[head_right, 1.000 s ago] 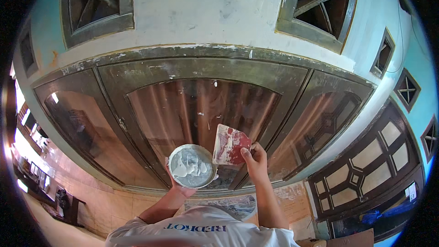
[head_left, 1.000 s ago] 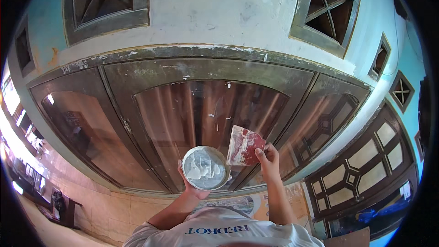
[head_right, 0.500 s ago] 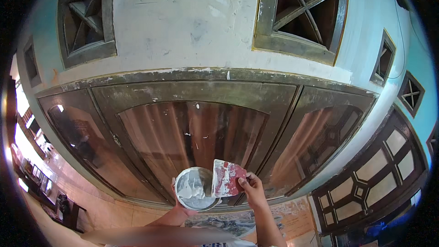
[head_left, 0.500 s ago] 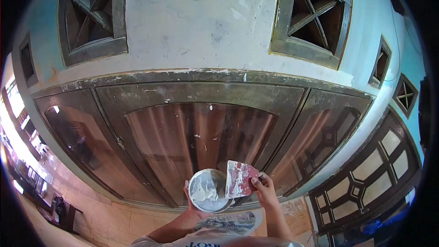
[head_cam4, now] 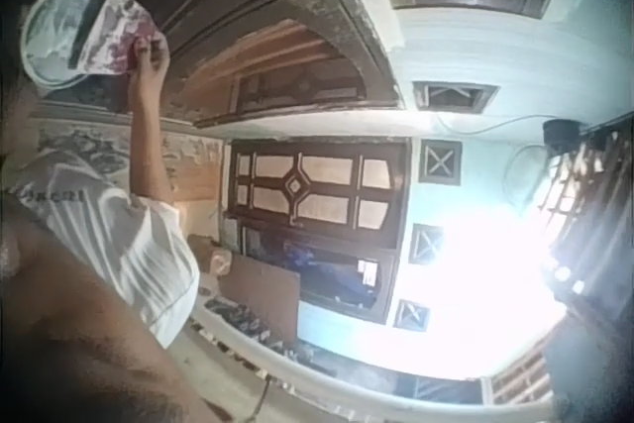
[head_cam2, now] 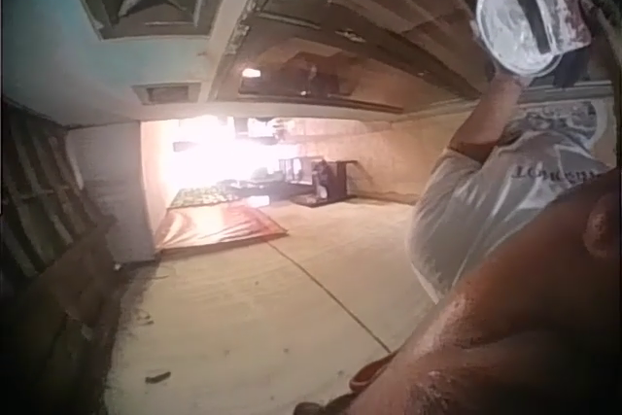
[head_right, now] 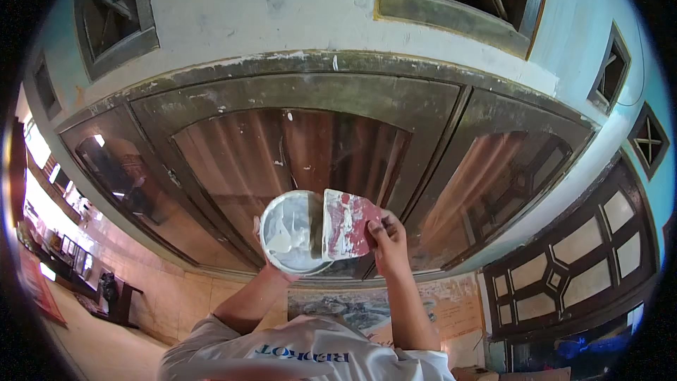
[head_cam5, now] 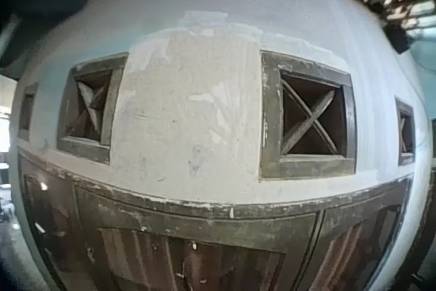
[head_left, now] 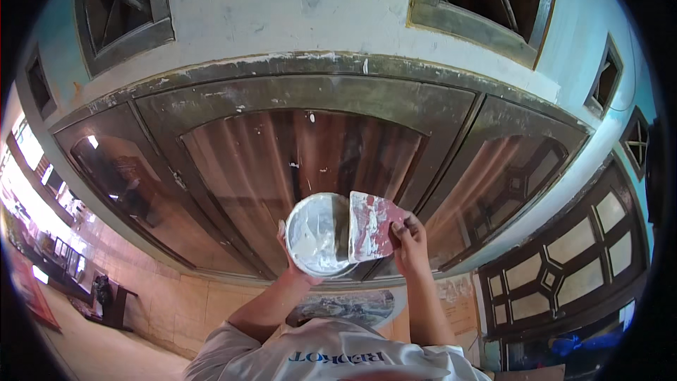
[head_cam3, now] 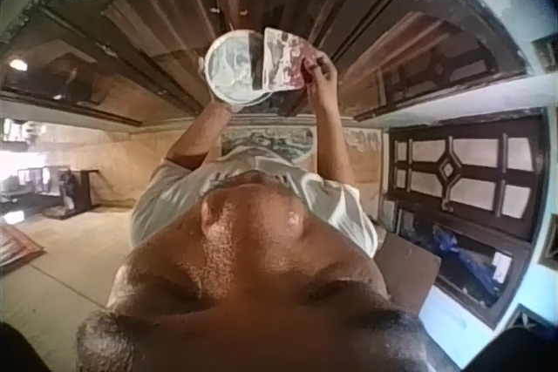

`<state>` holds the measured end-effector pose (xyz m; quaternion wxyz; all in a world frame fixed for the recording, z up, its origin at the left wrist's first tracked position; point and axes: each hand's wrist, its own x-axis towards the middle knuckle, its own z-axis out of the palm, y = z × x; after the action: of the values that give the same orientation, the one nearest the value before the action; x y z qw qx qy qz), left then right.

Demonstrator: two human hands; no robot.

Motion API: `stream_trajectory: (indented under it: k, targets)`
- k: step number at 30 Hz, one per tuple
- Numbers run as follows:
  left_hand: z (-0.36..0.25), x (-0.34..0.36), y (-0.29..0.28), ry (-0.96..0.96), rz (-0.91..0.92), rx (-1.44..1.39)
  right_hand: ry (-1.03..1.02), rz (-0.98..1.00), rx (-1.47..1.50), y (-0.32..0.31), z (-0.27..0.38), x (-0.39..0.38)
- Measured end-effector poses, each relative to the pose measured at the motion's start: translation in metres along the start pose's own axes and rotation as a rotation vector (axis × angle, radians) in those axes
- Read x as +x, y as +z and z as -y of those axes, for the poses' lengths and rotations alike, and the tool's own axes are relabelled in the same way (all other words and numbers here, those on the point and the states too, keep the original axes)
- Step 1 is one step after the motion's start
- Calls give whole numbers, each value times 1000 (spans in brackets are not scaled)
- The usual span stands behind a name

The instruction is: Applying wall putty to fill and smooth areas of a wall using a putty knife.

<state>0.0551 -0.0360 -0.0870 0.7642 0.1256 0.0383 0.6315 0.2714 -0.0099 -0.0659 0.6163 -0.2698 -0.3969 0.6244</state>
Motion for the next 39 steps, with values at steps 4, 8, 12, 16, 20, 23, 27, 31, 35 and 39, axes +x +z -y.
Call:
stream_trajectory:
  k: [4, 8, 12, 16, 20, 23, 27, 31, 35, 39]
  targets:
    - [5, 10, 19, 28, 28, 41, -59, 31, 17, -5, 9, 6]
    - [14, 12, 28, 40, 75, 0, -55, 24, -66, -14, 18, 4]
    - [21, 11, 26, 31, 97, 12, -65, 6, -109, -15, 27, 4]
    - [24, 11, 18, 14, 114, -28, -37, -49, -199, -26, 32, 7]
    - [29, 10, 9, 1, 245, -119, -264, -169, -252, -31, 37, 16]
    - [30, 10, 4, -15, 177, -33, -381, -229, -288, -32, 47, 14]
    - [32, 10, 23, -53, 99, 21, -561, -186, -453, -29, 46, 1]
    - [33, 12, 20, -14, 67, 38, -661, -132, -778, -32, 32, -10]
    - [34, 11, 19, -6, 91, -24, -708, -180, -993, -37, 19, -11]
    - [35, 8, 20, 88, 124, -45, -591, -135, -1104, -18, 31, -17]
